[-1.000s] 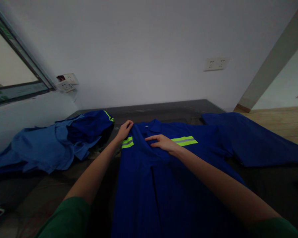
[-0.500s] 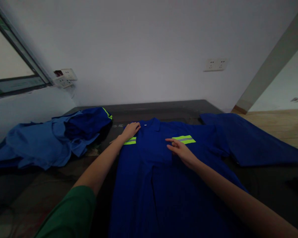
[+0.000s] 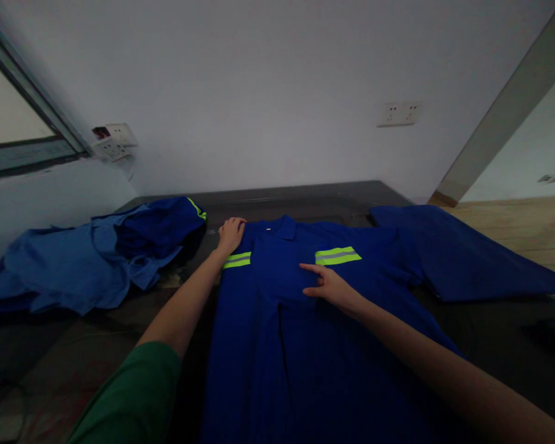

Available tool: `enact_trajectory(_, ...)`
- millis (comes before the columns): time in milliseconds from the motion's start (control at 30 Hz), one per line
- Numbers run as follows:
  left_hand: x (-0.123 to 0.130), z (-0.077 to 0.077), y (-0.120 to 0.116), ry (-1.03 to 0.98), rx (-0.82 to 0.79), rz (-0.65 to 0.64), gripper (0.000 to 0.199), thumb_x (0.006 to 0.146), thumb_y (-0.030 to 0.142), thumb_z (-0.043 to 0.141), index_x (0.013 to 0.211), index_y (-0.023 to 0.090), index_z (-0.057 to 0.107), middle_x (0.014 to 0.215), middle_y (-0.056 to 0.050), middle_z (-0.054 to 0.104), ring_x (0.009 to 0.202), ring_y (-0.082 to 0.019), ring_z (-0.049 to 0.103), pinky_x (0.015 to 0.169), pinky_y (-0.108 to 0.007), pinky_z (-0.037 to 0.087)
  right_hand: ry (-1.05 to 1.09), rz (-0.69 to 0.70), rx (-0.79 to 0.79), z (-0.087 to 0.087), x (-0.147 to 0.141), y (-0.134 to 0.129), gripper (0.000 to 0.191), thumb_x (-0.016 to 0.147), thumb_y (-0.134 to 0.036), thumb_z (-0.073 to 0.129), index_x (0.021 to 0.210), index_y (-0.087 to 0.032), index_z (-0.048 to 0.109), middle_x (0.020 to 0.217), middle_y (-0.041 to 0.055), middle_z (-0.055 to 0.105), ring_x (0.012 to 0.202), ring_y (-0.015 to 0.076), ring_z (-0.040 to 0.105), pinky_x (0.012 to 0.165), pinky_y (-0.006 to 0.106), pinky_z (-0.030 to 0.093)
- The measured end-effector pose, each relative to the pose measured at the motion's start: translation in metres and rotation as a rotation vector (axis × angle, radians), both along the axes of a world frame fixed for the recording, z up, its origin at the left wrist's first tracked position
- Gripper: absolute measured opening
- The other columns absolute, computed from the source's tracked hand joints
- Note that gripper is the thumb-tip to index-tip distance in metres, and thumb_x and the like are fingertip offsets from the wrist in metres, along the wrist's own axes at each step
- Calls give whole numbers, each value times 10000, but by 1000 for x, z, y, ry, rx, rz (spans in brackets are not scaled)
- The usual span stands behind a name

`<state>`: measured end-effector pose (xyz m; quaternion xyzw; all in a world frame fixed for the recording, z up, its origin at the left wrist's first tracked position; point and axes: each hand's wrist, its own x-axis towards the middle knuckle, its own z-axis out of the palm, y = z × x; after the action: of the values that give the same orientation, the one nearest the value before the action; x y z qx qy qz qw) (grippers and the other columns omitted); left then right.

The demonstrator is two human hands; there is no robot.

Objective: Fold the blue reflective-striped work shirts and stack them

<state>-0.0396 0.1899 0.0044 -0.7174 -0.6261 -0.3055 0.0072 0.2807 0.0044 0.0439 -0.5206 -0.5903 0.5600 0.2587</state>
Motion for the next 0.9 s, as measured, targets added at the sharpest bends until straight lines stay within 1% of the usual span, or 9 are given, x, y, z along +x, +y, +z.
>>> enact_trajectory(67,-26,2,7,-140,-16,54,262,892,240,419,1009,186,648,1068,-111,647,1025,-245,567,931,-398,418,16,4,-5,-4,2,1,733,705,-162,697,1394,-188,451,727,-29,539,602,117,509,616,265,456)
enact_trajectory(133,-52,4,10,-245,-109,-11,239,852,289,483,935,171,672,979,-97,683,943,-227,603,896,-359,453,-7,12,38,-8,5,3,628,736,-191,676,1339,-190,502,758,-16,552,590,112,505,609,267,470)
enact_trajectory(233,-76,3,7,-332,-259,-190,323,789,458,569,867,177,707,929,-81,717,921,-232,624,872,-339,473,-114,-63,216,-7,5,5,433,779,-240,639,1209,-203,597,1055,77,568,685,135,555,683,330,523)
enact_trajectory(333,-78,2,4,-383,-269,-258,410,728,565,609,825,183,720,956,-88,721,948,-238,626,868,-333,478,-275,-172,579,7,-5,-7,335,825,-225,589,1157,-231,634,1316,127,469,1019,240,566,927,456,474)
enact_trajectory(433,-69,2,7,-388,-212,-239,385,690,560,649,737,181,695,968,-96,711,962,-241,620,881,-341,476,-344,100,865,21,-29,-42,319,886,-266,551,1195,-280,629,1379,90,491,1274,271,429,1084,495,340)
enact_trajectory(500,-64,4,9,-397,-196,-234,371,708,546,634,736,179,682,940,-92,709,928,-237,624,878,-347,477,-343,460,895,20,-47,-72,361,909,-363,546,1258,-284,597,1381,77,524,1300,249,428,1114,466,317)
enact_trajectory(567,-61,5,9,-410,-211,-251,376,749,540,590,766,174,678,886,-85,708,868,-227,629,847,-346,486,-342,700,866,9,-61,-95,485,902,-487,533,1329,-258,545,1435,91,480,1337,251,402,1139,460,283)
enact_trajectory(733,-55,6,-2,-310,-267,-319,361,762,506,595,868,174,692,905,-72,707,854,-223,631,811,-335,492,-336,771,770,-18,-66,-110,583,926,-548,443,1417,-233,448,1487,120,401,1391,251,332,1169,462,207)
enact_trajectory(900,-52,6,-2,-315,-242,-305,298,794,460,557,785,176,645,806,-42,664,817,-204,605,794,-314,481,-347,799,750,-15,-63,-105,561,933,-509,458,1420,-231,442,1501,119,379,1403,255,308,1173,465,190)
